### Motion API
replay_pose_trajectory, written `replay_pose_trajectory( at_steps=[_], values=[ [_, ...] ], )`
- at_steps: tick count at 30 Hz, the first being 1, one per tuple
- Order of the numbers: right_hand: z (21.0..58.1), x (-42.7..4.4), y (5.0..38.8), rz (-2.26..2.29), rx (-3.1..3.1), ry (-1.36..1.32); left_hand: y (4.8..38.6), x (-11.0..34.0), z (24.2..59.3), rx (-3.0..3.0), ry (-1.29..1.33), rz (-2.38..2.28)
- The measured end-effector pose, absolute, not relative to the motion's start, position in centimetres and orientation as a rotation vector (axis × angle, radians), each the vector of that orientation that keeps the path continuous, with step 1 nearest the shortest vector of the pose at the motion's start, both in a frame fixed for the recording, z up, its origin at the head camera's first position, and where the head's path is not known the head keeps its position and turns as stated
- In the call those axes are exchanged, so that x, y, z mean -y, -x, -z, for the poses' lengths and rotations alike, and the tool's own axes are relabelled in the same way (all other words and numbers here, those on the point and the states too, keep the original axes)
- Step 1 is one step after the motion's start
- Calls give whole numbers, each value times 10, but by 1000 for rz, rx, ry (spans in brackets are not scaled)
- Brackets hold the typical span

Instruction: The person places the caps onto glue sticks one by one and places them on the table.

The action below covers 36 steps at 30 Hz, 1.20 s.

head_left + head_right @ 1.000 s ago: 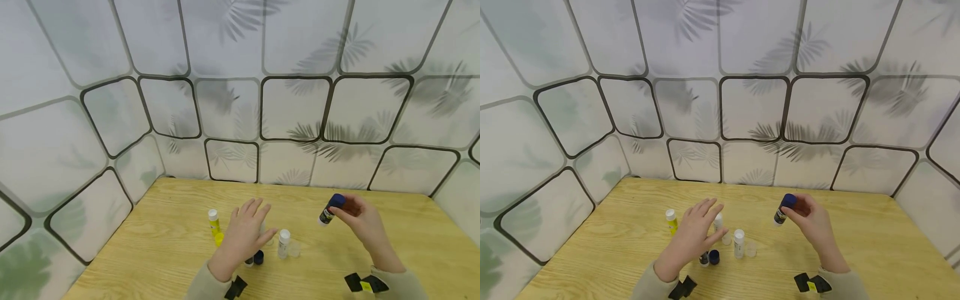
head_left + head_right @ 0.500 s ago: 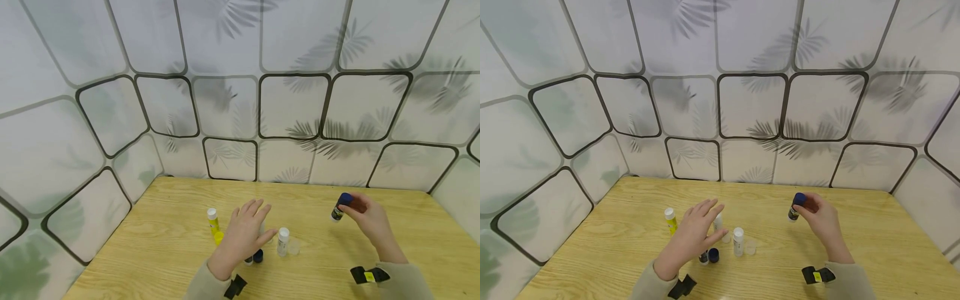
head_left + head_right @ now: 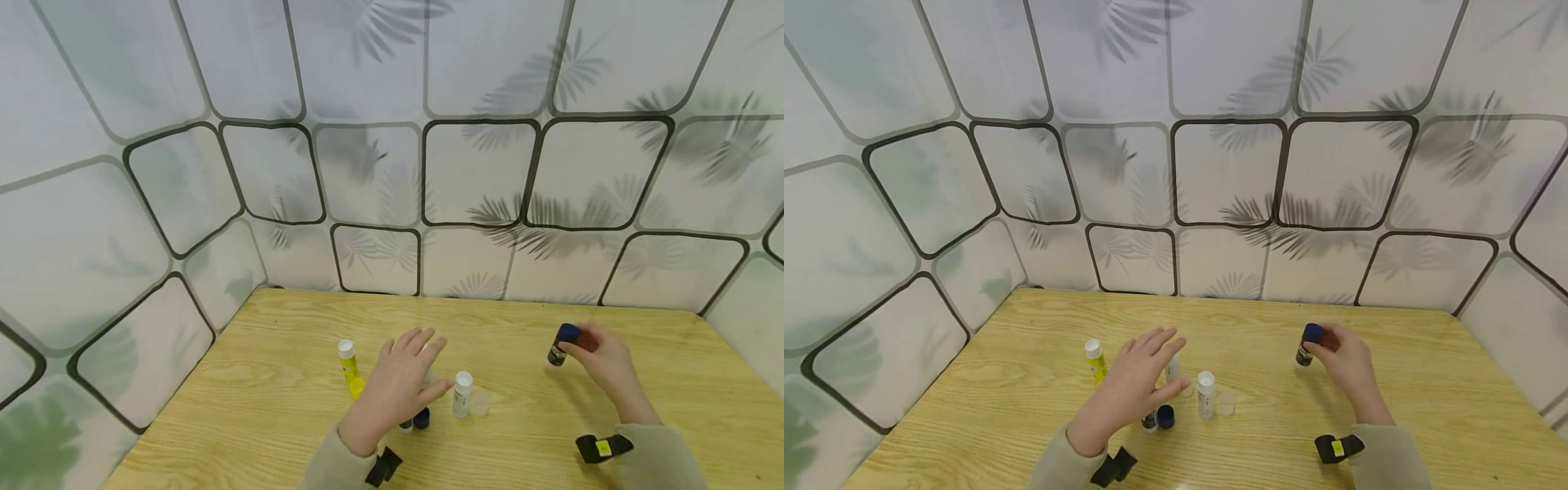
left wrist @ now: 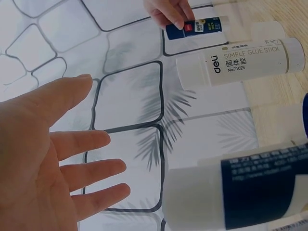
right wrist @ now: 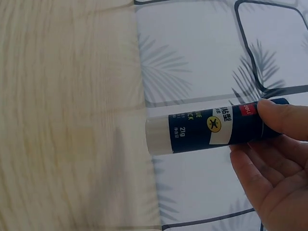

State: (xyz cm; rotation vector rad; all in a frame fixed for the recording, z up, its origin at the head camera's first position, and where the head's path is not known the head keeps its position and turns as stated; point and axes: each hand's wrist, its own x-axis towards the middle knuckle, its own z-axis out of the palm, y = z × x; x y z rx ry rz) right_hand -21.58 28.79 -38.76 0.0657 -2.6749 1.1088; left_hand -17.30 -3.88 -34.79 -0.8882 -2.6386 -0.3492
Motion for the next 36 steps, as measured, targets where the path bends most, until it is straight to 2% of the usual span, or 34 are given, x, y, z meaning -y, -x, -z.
replay_pose_trajectory(
  at_steps=[36],
  values=[
    [401,-296,222,-1214,2787,-124,173,40,346,2662,876,321]
  ],
)
